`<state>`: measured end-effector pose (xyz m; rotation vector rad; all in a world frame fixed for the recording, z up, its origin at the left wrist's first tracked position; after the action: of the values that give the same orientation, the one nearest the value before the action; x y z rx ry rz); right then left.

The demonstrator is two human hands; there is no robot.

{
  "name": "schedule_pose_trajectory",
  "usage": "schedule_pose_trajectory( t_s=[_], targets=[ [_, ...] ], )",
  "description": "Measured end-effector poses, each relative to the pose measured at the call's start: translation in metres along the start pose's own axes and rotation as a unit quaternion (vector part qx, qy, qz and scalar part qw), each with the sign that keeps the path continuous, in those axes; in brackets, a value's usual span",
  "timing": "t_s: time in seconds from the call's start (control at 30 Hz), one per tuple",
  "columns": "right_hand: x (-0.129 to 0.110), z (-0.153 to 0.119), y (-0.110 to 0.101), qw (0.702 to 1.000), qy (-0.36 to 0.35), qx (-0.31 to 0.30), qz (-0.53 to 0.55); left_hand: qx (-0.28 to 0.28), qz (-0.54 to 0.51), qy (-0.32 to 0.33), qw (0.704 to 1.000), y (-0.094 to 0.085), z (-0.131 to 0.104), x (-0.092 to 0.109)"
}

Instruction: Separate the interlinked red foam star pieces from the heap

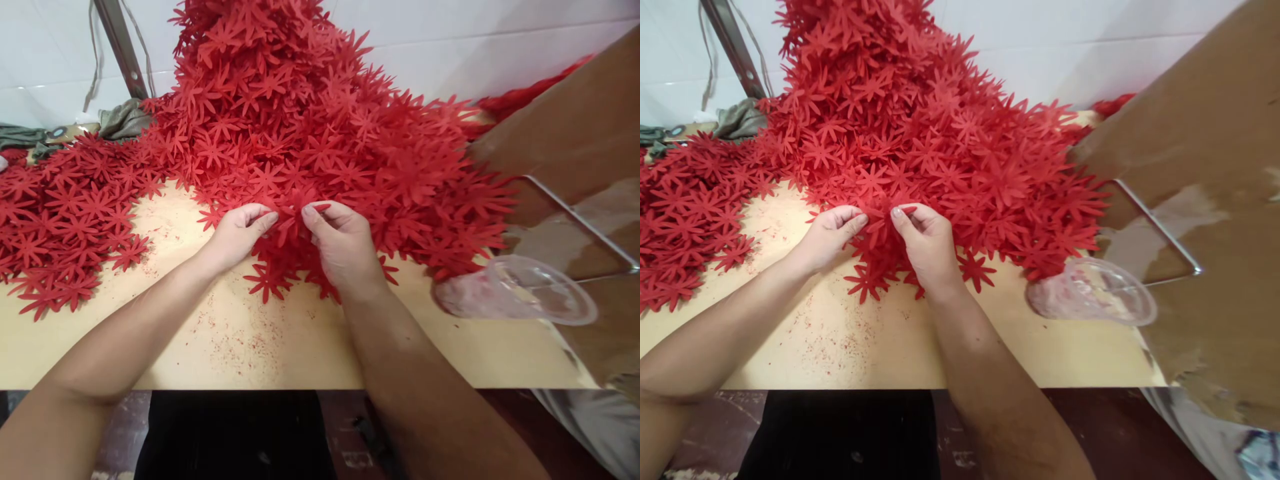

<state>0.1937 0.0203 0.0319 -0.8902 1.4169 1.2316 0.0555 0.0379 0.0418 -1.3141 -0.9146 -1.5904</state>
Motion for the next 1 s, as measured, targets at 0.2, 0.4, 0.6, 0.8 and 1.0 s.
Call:
schedule_pose_trajectory(
  t_s=[0.2,0.4,0.6,0.8,1.0],
  targets=[
    [-0.004,0.002,-0.018,0.997,-0.028,0.060,0.031,0.061,0.025,-0.011,0.998,-0.012,0.001,0.000],
    [-0.002,0.004,-0.011,0.998,-0.002,0.001,0.061,0.075,0.036,-0.011,0.997,-0.012,-0.001,0.008],
    [-0.004,0.008,-0.014,0.996,-0.020,-0.034,0.077,0.075,0.045,-0.006,0.996,-0.014,0.002,0.006],
    [-0.001,0.007,-0.013,0.995,-0.005,-0.027,0.093,0.108,0.054,-0.009,0.993,-0.024,0.003,0.005],
    [-0.002,0.007,-0.015,0.993,0.028,-0.036,0.105,0.129,0.029,-0.034,0.991,-0.028,0.004,0.001]
  ],
)
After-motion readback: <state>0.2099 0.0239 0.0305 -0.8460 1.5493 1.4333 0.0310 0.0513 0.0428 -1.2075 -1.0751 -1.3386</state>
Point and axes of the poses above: each hand's wrist, its own z-axis towards the middle knuckle, its own y-axis out of the palm, x = y × z, the point moved 7 cm from there along z, towards the middle knuckle, and after that the axes turned 8 degrees about y, right-handed, at the moved point
